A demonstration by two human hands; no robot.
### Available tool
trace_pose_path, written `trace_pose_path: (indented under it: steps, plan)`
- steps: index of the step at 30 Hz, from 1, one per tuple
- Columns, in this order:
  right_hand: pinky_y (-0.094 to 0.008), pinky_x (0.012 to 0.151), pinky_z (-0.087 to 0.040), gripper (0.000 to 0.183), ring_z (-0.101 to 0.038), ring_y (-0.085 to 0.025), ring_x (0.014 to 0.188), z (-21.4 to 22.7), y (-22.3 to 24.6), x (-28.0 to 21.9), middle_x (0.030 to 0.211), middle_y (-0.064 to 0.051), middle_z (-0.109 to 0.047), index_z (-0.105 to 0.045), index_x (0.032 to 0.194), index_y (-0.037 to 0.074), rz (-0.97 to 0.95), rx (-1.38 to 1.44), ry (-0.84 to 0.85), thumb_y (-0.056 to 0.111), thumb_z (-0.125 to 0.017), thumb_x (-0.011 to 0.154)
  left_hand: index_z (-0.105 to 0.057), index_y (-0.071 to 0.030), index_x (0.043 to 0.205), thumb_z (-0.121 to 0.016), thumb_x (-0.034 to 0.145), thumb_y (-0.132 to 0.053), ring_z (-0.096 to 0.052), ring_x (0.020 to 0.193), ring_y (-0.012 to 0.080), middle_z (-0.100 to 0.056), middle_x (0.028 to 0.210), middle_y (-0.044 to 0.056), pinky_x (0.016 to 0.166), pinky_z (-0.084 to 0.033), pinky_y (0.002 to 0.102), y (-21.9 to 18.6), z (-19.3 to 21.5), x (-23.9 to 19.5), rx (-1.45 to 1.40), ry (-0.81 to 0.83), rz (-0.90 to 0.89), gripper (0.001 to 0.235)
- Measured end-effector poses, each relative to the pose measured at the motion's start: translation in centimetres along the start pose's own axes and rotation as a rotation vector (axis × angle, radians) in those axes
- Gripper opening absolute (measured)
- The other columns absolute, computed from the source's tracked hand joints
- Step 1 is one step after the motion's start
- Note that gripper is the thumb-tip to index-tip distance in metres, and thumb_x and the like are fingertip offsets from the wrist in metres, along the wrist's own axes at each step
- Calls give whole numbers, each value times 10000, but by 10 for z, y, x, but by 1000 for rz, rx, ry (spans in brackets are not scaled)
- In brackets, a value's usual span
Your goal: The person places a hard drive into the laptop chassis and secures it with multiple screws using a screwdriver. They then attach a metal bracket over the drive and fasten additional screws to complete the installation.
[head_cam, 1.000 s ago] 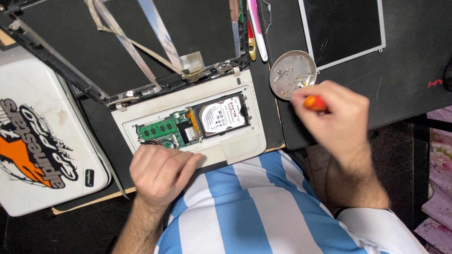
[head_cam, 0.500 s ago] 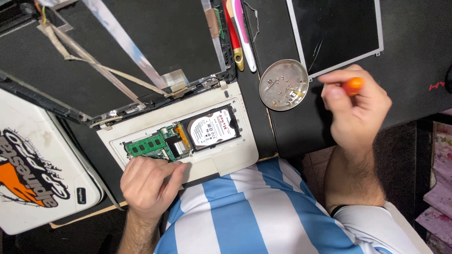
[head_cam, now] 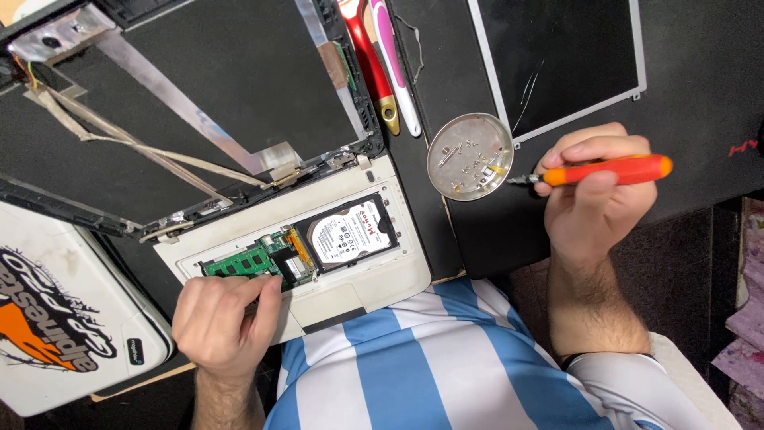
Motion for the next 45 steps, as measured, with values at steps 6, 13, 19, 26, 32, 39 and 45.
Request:
trace_pose_path:
  steps: [6, 13, 19, 26, 32, 39, 45]
  plan:
    - [-374, 730, -679, 140, -684, -309, 945, -9, 9, 2, 1146, -260, -637, -594, 1242, 17, 45, -87, 123, 139, -650, 1282, -815, -19, 974, -934, 1117, -21, -649, 720, 273, -791, 849, 104, 675, -478, 418, 5, -1, -4, -9, -5, 19, 186]
    - [-395, 894, -642, 184, -723, -332, 984, -5, 7, -4, 1060, -248, -662, -571, 1260, 29, 40, -151, 90, 124, -728, 1252, -800, -10, 983, -941, 1114, -8, -661, 718, 280, -790, 851, 115, 681, -491, 428, 6, -1, -6, -11, -9, 16, 192]
    - [-411, 868, -662, 199, -729, -356, 968, -8, 10, -4, 1098, -294, -701, -552, 1279, 7, 38, -183, 92, 65, -739, 1244, -801, -23, 989, -920, 1131, -39, -649, 720, 290, -786, 861, 109, 670, -489, 431, 8, -2, -7, -13, -2, 28, 186]
    - [-471, 1052, -685, 266, -807, -411, 1052, -11, 8, -7, 1118, -313, -738, -546, 1286, 8, 39, -173, 124, -66, -786, 1198, -808, -18, 976, -939, 1120, -35, -638, 708, 285, -771, 848, 109, 652, -482, 426, 9, -3, -9, -17, -7, 26, 196]
    - [-453, 1008, -628, 212, -768, -363, 991, -6, 8, -8, 1034, -269, -713, -538, 1281, 21, 58, -200, 76, 64, -740, 1234, -801, -16, 966, -931, 1125, -31, -635, 692, 279, -772, 839, 112, 642, -481, 421, 9, -3, -9, -20, -6, 26, 206]
    - [-440, 1000, -637, 212, -796, -359, 992, -9, 9, -8, 1049, -266, -738, -554, 1267, 16, 67, -217, 115, -15, -757, 1216, -795, -10, 965, -921, 1131, -31, -632, 683, 279, -770, 836, 115, 641, -478, 420, 9, -3, -8, -28, 2, 32, 210]
    - [-443, 960, -677, 239, -846, -369, 977, -10, 7, -12, 1046, -288, -795, -609, 1225, 5, 58, -237, 159, -47, -833, 1160, -782, -10, 967, -900, 1142, -36, -640, 682, 279, -791, 853, 106, 635, -481, 421, 8, -3, -7, -31, -2, 25, 212]
Point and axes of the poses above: each hand's wrist, its own x-axis towards the middle knuckle, its own z-axis out of the back of the hand, y = z × x, the point moved 9 cm from there along x, towards the middle knuckle
